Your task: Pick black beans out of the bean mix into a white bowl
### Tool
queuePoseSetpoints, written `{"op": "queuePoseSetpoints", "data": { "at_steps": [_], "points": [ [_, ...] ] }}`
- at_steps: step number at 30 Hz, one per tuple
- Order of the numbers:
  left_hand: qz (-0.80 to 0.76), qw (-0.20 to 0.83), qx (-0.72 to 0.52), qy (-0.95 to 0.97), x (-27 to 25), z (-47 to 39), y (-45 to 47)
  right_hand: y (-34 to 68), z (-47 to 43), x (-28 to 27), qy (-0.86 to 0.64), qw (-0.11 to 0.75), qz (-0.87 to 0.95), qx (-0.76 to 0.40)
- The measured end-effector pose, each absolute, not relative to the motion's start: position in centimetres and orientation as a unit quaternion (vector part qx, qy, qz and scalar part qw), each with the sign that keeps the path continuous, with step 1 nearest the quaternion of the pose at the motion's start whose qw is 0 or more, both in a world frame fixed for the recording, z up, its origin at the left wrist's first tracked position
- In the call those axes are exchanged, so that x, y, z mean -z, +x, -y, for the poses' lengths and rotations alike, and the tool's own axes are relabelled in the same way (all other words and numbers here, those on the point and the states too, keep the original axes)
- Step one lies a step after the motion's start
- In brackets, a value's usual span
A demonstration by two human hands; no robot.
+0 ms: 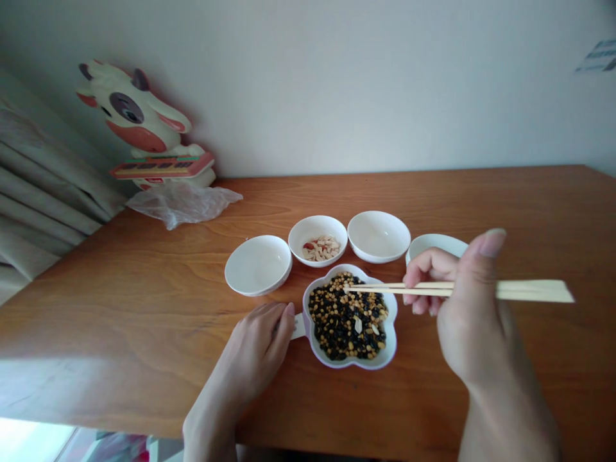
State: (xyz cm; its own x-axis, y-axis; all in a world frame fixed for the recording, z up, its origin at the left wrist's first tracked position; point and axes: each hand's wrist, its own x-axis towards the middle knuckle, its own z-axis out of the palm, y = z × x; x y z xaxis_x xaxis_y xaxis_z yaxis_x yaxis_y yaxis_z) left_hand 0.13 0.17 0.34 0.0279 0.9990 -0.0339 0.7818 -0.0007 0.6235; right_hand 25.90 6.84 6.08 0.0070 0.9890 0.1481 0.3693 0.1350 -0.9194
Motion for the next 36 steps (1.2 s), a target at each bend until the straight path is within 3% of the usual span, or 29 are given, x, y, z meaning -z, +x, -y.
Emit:
{"op": "queuePoseSetpoints", "data": {
  "at_steps": [22, 36],
  "points": [
    [-0.664, 0.246, -0.221, 0.67, -0.5, -0.1, 0.2, 25.8, -6.5, -6.2, -0.563, 0.471, 0.596, -0.327],
    [-0.665, 0.23, -0.215, 0.677, -0.5, -0.1, 0.2, 27.3, -5.8, -6.4, -0.521, 0.396, 0.69, -0.31]
  ]
}}
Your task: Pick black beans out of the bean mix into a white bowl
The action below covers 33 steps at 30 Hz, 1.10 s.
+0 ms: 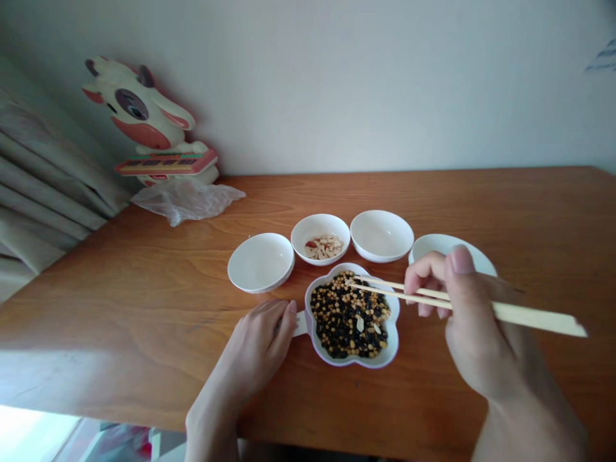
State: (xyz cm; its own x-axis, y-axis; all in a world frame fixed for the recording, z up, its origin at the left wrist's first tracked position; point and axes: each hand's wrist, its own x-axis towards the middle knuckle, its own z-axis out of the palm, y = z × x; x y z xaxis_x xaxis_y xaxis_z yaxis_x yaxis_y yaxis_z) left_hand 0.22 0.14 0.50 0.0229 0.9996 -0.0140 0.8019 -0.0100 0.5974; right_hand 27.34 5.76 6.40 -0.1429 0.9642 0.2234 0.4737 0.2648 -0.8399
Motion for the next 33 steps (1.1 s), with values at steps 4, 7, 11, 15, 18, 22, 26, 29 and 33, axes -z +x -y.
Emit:
{"op": "queuePoseSetpoints", "data": {
  "at_steps": [4, 7, 11, 15, 18, 22, 26, 29, 33],
  "points": [
    [-0.669, 0.226, -0.217, 0.674, -0.6, -0.1, 0.3, 27.6, -5.2, -6.6, -0.484, 0.384, 0.728, -0.296],
    [-0.669, 0.229, -0.221, 0.672, -0.6, -0.1, 0.4, 27.5, -5.2, -6.7, -0.466, 0.38, 0.745, -0.288],
    [-0.668, 0.235, -0.221, 0.671, -0.7, 0.0, 0.4, 27.1, -5.3, -7.0, -0.452, 0.369, 0.763, -0.278],
    [-0.667, 0.242, -0.216, 0.67, -0.8, 0.0, 0.4, 26.6, -5.4, -7.1, -0.453, 0.367, 0.765, -0.274],
    [-0.669, 0.243, -0.213, 0.669, -0.7, -0.1, 0.4, 26.3, -5.5, -7.0, -0.458, 0.37, 0.761, -0.273],
    [-0.668, 0.246, -0.213, 0.67, -0.7, -0.1, 0.4, 26.1, -5.7, -6.7, -0.466, 0.399, 0.748, -0.253],
    [-0.668, 0.247, -0.211, 0.67, -0.7, -0.1, 0.4, 26.1, -5.9, -6.2, -0.473, 0.441, 0.726, -0.233],
    [-0.671, 0.248, -0.21, 0.667, -0.7, -0.1, 0.4, 26.0, -6.0, -5.9, -0.476, 0.473, 0.703, -0.235],
    [-0.668, 0.251, -0.211, 0.668, -0.8, -0.1, 0.3, 25.5, -6.1, -6.1, -0.498, 0.538, 0.644, -0.218]
  ]
}}
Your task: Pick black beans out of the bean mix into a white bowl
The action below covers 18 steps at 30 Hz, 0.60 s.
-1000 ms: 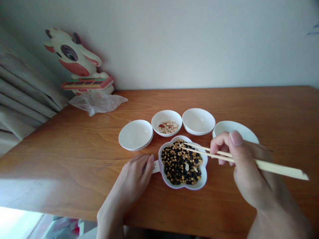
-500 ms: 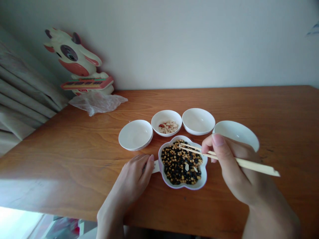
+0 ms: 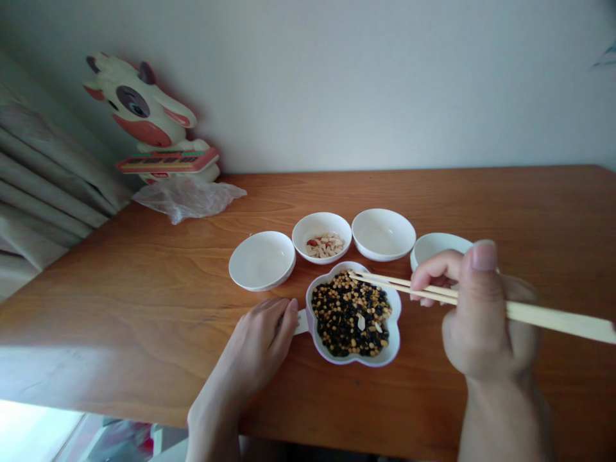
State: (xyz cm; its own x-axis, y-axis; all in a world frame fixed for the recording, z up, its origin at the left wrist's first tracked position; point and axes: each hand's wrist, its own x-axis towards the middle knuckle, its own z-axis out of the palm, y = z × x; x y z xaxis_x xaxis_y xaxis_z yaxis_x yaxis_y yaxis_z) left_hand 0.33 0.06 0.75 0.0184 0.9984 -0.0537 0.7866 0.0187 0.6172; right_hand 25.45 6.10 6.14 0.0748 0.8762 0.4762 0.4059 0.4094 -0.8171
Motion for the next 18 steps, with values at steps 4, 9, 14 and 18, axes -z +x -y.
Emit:
{"op": "queuePoseSetpoints", "data": {
  "at_steps": [4, 9, 14, 18],
  "points": [
    [-0.665, 0.25, -0.214, 0.67, -0.7, -0.1, 0.3, 24.8, -6.5, -6.3, -0.498, 0.632, 0.557, -0.204],
    [-0.664, 0.249, -0.22, 0.67, -0.4, -0.1, 0.1, 23.9, -6.7, -5.8, -0.429, 0.747, 0.483, -0.157],
    [-0.664, 0.247, -0.225, 0.669, -0.2, 0.0, 0.1, 21.8, -6.7, -5.7, -0.433, 0.738, 0.488, -0.174],
    [-0.665, 0.243, -0.227, 0.669, -0.3, 0.0, 0.1, 21.4, -7.1, -5.8, -0.444, 0.717, 0.49, -0.219]
  ]
}}
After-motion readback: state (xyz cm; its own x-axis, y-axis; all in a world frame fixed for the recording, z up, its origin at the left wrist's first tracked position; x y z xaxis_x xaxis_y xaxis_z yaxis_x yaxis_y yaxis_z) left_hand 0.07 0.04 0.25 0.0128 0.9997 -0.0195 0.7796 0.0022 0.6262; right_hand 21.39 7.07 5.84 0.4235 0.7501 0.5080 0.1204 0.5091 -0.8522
